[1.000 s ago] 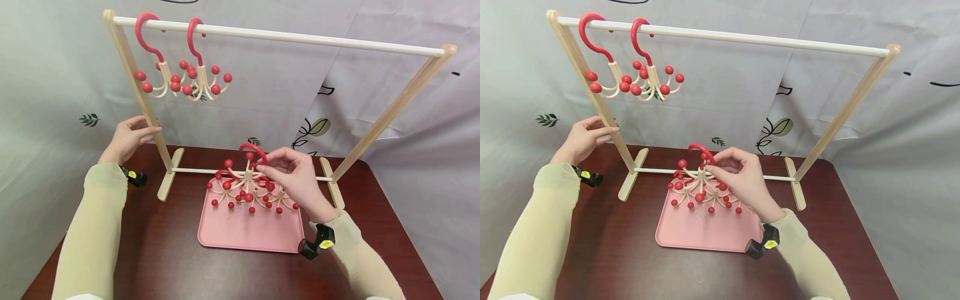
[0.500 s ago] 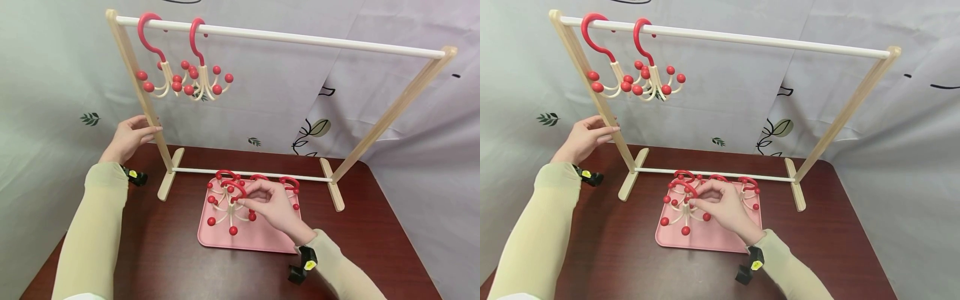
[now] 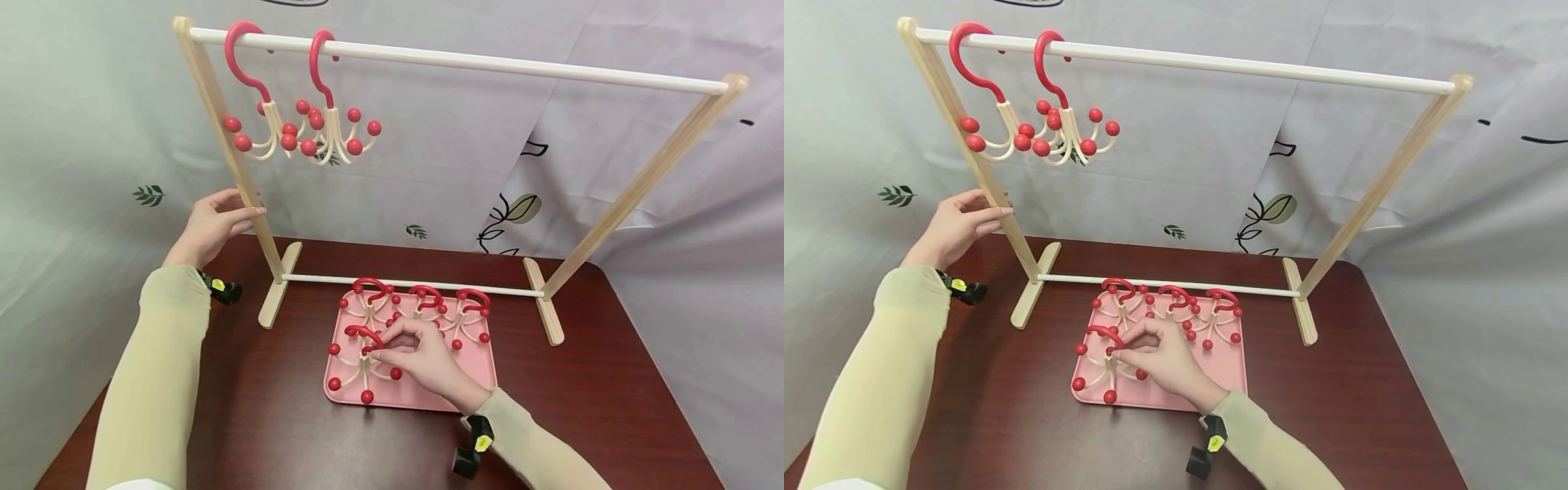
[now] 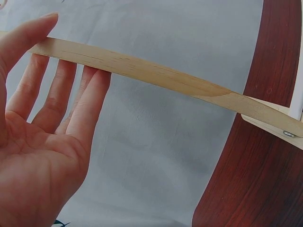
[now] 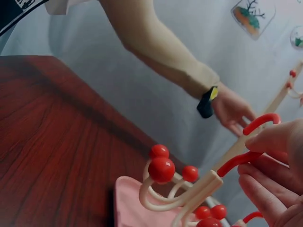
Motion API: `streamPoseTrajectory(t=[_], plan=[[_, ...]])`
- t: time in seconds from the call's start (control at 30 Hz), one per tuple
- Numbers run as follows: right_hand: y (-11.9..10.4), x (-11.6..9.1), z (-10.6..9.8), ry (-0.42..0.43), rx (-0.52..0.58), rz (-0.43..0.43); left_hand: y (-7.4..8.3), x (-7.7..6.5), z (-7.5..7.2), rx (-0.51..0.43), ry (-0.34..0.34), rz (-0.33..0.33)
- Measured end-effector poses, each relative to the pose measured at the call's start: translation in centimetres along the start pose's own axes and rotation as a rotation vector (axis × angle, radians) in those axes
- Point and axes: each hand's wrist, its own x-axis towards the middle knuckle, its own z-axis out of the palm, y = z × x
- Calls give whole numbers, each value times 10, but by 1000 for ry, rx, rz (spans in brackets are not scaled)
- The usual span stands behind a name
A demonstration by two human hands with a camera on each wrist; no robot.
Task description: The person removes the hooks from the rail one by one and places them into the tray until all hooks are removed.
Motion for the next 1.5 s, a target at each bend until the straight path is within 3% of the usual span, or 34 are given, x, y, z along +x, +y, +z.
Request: streamPoseTrajectory(t=[1.07,1.27,1.5], plan=[[14,3,1,47,4,64,-1,0,0,34,7,-3],[-2,5,-2,32,47,17,0,-1,0,17,2,-2],[-49,15,-13,70,-25,-126,0,-1,1,-1,1,6]])
